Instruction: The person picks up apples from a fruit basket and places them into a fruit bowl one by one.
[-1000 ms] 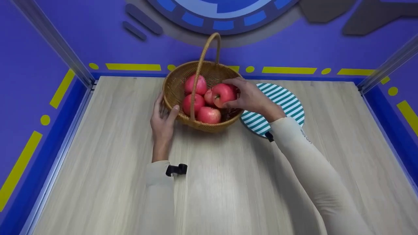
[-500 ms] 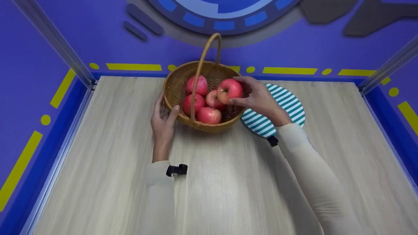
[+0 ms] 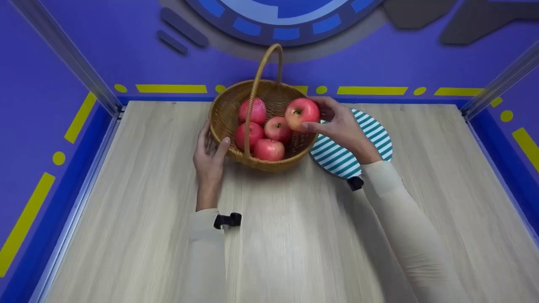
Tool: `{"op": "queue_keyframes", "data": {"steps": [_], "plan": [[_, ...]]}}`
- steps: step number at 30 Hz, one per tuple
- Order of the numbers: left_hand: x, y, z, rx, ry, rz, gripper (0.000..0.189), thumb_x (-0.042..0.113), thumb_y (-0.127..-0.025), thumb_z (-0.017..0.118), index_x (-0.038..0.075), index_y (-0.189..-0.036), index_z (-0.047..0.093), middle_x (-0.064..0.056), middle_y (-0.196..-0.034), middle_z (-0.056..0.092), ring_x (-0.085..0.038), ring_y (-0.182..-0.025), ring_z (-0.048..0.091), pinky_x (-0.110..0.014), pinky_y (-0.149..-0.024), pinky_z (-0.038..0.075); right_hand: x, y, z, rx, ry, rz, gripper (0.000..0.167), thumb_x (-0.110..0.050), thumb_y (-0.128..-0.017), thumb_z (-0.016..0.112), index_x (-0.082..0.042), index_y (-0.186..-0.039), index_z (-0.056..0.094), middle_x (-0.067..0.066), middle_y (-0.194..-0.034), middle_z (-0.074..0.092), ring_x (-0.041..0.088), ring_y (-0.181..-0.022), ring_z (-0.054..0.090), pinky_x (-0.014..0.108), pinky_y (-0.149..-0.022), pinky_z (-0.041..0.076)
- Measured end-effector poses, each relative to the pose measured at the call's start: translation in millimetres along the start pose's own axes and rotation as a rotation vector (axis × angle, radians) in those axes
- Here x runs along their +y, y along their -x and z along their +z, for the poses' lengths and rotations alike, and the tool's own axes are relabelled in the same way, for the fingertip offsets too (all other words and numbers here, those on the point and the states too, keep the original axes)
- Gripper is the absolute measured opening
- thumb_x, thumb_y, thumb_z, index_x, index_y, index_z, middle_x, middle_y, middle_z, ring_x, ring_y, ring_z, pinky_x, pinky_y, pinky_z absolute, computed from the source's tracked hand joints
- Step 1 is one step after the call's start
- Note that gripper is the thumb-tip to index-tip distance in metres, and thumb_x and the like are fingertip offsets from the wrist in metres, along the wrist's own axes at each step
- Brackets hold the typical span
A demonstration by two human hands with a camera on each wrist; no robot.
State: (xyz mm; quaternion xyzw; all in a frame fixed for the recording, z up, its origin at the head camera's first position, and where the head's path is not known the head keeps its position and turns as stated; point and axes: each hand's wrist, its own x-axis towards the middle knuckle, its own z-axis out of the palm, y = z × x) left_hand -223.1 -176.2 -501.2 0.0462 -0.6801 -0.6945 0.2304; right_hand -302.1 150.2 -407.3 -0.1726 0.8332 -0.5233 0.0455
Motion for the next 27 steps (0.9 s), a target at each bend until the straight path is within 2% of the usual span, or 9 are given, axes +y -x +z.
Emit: {"op": "queue_keyframes", "data": {"steps": [5, 13, 21, 27], "plan": [[-0.7, -0.2, -1.7, -0.001, -0.013, -0.003, 0.071, 0.029, -0.098, 0.075, 0.019, -0.162, 0.047, -0.002, -0.165, 0.043, -0.025, -0.153, 0.039, -0.051, -0.121, 0.038, 3, 3.1, -6, 0.056, -0.051, -0.04, 0.075, -0.039, -0.089, 0.088, -0.014, -0.152, 0.056, 0.003, -0.143, 0.061, 0.022, -0.125, 0.062, 0.036, -0.104, 0.056], [-0.7, -1.1, -1.8, -0.007, -0.001, -0.001, 0.072, 0.031, -0.097, 0.076, 0.02, -0.162, 0.047, -0.001, -0.164, 0.045, -0.023, -0.151, 0.041, -0.043, -0.12, 0.039, 7, 5.2, -15, 0.16, -0.133, -0.128, 0.071, -0.028, -0.091, 0.087, -0.009, -0.152, 0.056, 0.006, -0.143, 0.061, 0.023, -0.126, 0.06, 0.033, -0.108, 0.052], [0.1, -0.7, -1.8, -0.006, -0.023, 0.011, 0.072, 0.03, -0.097, 0.075, 0.014, -0.162, 0.046, -0.003, -0.163, 0.045, -0.023, -0.15, 0.042, -0.043, -0.12, 0.04, 17, 0.4, -23, 0.303, -0.263, -0.146, 0.065, -0.018, -0.088, 0.089, -0.005, -0.145, 0.061, 0.012, -0.14, 0.063, 0.027, -0.124, 0.061, 0.031, -0.105, 0.054], [0.6, 0.1, -2.2, -0.003, -0.029, 0.001, 0.073, 0.033, -0.097, 0.075, 0.018, -0.162, 0.046, -0.002, -0.164, 0.045, -0.023, -0.15, 0.043, -0.041, -0.119, 0.041, 26, -2.9, -27, 0.427, -0.34, -0.164, 0.066, -0.014, -0.086, 0.09, -0.003, -0.144, 0.062, 0.014, -0.141, 0.062, 0.03, -0.125, 0.061, 0.032, -0.107, 0.053]]}}
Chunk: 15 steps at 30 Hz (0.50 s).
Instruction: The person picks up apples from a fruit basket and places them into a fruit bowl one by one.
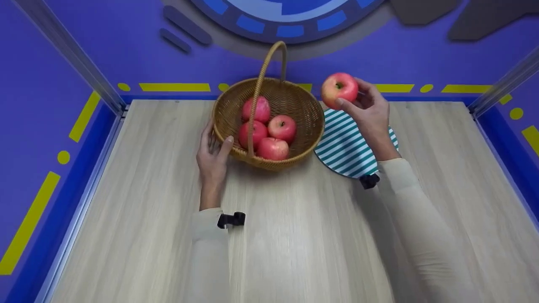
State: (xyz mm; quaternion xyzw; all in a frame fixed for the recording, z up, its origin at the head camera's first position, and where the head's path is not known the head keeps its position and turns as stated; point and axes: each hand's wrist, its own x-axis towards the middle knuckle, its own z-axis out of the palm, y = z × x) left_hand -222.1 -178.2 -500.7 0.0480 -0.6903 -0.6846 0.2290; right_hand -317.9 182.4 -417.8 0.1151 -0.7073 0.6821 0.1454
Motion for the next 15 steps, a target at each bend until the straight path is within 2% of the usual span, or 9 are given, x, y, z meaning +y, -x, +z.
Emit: {"op": "queue_keyframes", "data": {"steps": [7, 10, 15], "plan": [[-1.5, -0.2, -0.6, 0.004, 0.013, -0.006, 0.072, 0.033, -0.097, 0.076, 0.02, -0.162, 0.047, -0.005, -0.165, 0.044, -0.026, -0.15, 0.042, -0.048, -0.12, 0.04, 11, -4.3, -9, 0.1, -0.054, 0.02, 0.064, -0.013, -0.086, 0.09, -0.003, -0.143, 0.062, 0.015, -0.141, 0.061, 0.031, -0.126, 0.06, 0.032, -0.107, 0.052], [-1.8, -0.2, -0.7, 0.005, 0.02, -0.005, 0.072, 0.032, -0.097, 0.076, 0.019, -0.162, 0.047, -0.007, -0.165, 0.043, -0.029, -0.151, 0.041, -0.051, -0.12, 0.039, 17, -5.2, -13, 0.121, -0.033, 0.051, 0.066, -0.016, -0.086, 0.091, -0.004, -0.143, 0.061, 0.013, -0.141, 0.061, 0.029, -0.126, 0.06, 0.03, -0.107, 0.052], [-1.8, 0.5, -0.4, 0.004, 0.019, -0.009, 0.072, 0.032, -0.097, 0.076, 0.02, -0.162, 0.047, -0.005, -0.165, 0.043, -0.028, -0.151, 0.041, -0.049, -0.119, 0.04, 30, -7.9, -17, 0.169, -0.036, 0.114, 0.069, -0.019, -0.085, 0.092, -0.004, -0.143, 0.059, 0.013, -0.142, 0.06, 0.028, -0.127, 0.06, 0.03, -0.107, 0.052]]}}
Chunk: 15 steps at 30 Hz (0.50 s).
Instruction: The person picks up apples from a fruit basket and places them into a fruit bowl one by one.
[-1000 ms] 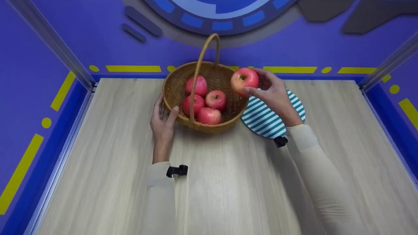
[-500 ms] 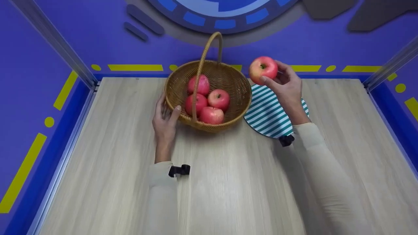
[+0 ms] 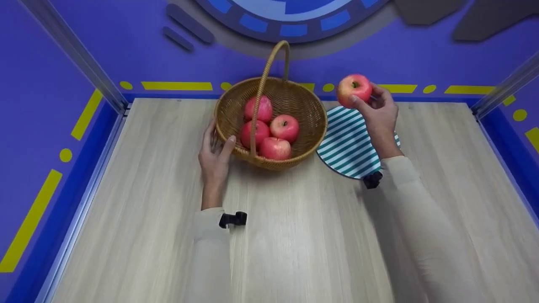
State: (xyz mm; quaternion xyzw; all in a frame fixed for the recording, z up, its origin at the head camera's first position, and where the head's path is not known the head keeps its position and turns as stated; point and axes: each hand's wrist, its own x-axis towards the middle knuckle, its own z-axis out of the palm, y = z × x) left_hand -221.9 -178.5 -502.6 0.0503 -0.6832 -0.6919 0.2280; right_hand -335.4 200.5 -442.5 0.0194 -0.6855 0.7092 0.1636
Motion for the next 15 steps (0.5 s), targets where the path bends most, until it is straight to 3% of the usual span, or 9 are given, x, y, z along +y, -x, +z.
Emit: {"op": "queue_keyframes", "data": {"steps": [9, 15], "plan": [[1.5, -0.1, -0.4, -0.009, 0.006, -0.009, 0.073, 0.03, -0.097, 0.077, 0.019, -0.162, 0.046, -0.004, -0.164, 0.044, -0.021, -0.15, 0.042, -0.039, -0.12, 0.041, 22, -6.8, -6, 0.035, 0.002, 0.071, 0.067, -0.022, -0.086, 0.092, -0.003, -0.142, 0.059, 0.013, -0.14, 0.058, 0.028, -0.127, 0.06, 0.029, -0.107, 0.052], [0.4, -1.5, -2.2, -0.019, -0.004, -0.017, 0.071, 0.031, -0.098, 0.076, 0.02, -0.162, 0.047, -0.004, -0.165, 0.044, -0.022, -0.151, 0.041, -0.041, -0.12, 0.041, 34, -9.7, -10, 0.03, 0.076, 0.15, 0.072, -0.03, -0.088, 0.09, -0.005, -0.145, 0.054, 0.011, -0.146, 0.054, 0.026, -0.133, 0.055, 0.028, -0.109, 0.05]]}}
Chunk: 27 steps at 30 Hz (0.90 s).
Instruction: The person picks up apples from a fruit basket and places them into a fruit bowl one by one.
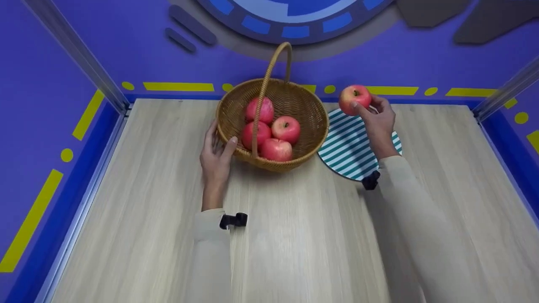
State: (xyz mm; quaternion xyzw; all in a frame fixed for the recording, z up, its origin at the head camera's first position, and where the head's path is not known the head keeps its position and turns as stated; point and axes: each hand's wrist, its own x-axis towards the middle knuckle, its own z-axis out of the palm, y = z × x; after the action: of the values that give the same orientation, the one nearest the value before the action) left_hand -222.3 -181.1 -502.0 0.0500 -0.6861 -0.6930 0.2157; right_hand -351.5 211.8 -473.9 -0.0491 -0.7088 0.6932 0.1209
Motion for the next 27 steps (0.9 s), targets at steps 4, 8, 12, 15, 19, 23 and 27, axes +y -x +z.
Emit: {"op": "queue_keyframes", "data": {"steps": [4, 8, 12, 15, 19, 23, 27], "plan": [[-0.6, -0.1, -0.1, -0.009, 0.005, -0.002, 0.072, 0.032, -0.098, 0.075, 0.018, -0.162, 0.046, -0.005, -0.165, 0.043, -0.024, -0.152, 0.04, -0.045, -0.12, 0.04, 8, -1.7, -2, 0.019, 0.054, 0.049, 0.074, -0.034, -0.089, 0.088, -0.005, -0.148, 0.052, 0.012, -0.148, 0.053, 0.026, -0.134, 0.052, 0.028, -0.11, 0.048], [-0.4, -0.3, -0.2, -0.008, 0.008, 0.0, 0.072, 0.03, -0.098, 0.076, 0.019, -0.163, 0.046, -0.003, -0.165, 0.043, -0.023, -0.151, 0.041, -0.043, -0.12, 0.041, 13, -1.5, -2, 0.03, 0.081, 0.081, 0.075, -0.038, -0.09, 0.086, -0.005, -0.148, 0.051, 0.011, -0.149, 0.053, 0.024, -0.134, 0.051, 0.028, -0.111, 0.047], [0.4, -0.7, 0.3, -0.007, 0.008, 0.003, 0.072, 0.03, -0.098, 0.076, 0.019, -0.162, 0.046, -0.002, -0.165, 0.043, -0.022, -0.151, 0.041, -0.039, -0.119, 0.041, 17, -0.2, -4, 0.039, 0.113, 0.101, 0.076, -0.042, -0.091, 0.084, -0.005, -0.148, 0.05, 0.011, -0.147, 0.052, 0.023, -0.13, 0.051, 0.029, -0.111, 0.048], [1.0, -1.0, -0.7, 0.0, 0.006, 0.01, 0.073, 0.03, -0.097, 0.076, 0.018, -0.162, 0.046, -0.002, -0.165, 0.043, -0.022, -0.151, 0.042, -0.039, -0.119, 0.042, 19, -0.5, -3, 0.047, 0.146, 0.123, 0.075, -0.044, -0.092, 0.083, -0.006, -0.148, 0.05, 0.01, -0.147, 0.052, 0.022, -0.129, 0.05, 0.027, -0.109, 0.048], [0.6, -0.2, -1.6, -0.002, 0.003, 0.017, 0.073, 0.03, -0.097, 0.076, 0.018, -0.163, 0.045, -0.002, -0.165, 0.043, -0.022, -0.151, 0.042, -0.041, -0.119, 0.041, 21, -1.9, -3, 0.051, 0.164, 0.149, 0.073, -0.042, -0.094, 0.081, -0.005, -0.148, 0.05, 0.01, -0.147, 0.052, 0.021, -0.13, 0.048, 0.026, -0.108, 0.048], [0.0, 0.4, -1.1, -0.006, 0.013, 0.024, 0.074, 0.028, -0.097, 0.076, 0.016, -0.163, 0.044, -0.004, -0.165, 0.044, -0.024, -0.15, 0.043, -0.042, -0.12, 0.04, 23, -4.1, -3, 0.055, 0.163, 0.174, 0.073, -0.041, -0.094, 0.081, -0.005, -0.149, 0.049, 0.009, -0.147, 0.051, 0.02, -0.129, 0.047, 0.025, -0.107, 0.048], [0.3, 0.5, -0.2, -0.009, 0.005, 0.021, 0.074, 0.03, -0.098, 0.076, 0.018, -0.163, 0.044, -0.004, -0.165, 0.043, -0.023, -0.15, 0.043, -0.043, -0.12, 0.04, 25, -5.5, -4, 0.053, 0.159, 0.198, 0.076, -0.043, -0.093, 0.081, -0.006, -0.15, 0.047, 0.01, -0.149, 0.049, 0.019, -0.128, 0.048, 0.025, -0.107, 0.047]]}}
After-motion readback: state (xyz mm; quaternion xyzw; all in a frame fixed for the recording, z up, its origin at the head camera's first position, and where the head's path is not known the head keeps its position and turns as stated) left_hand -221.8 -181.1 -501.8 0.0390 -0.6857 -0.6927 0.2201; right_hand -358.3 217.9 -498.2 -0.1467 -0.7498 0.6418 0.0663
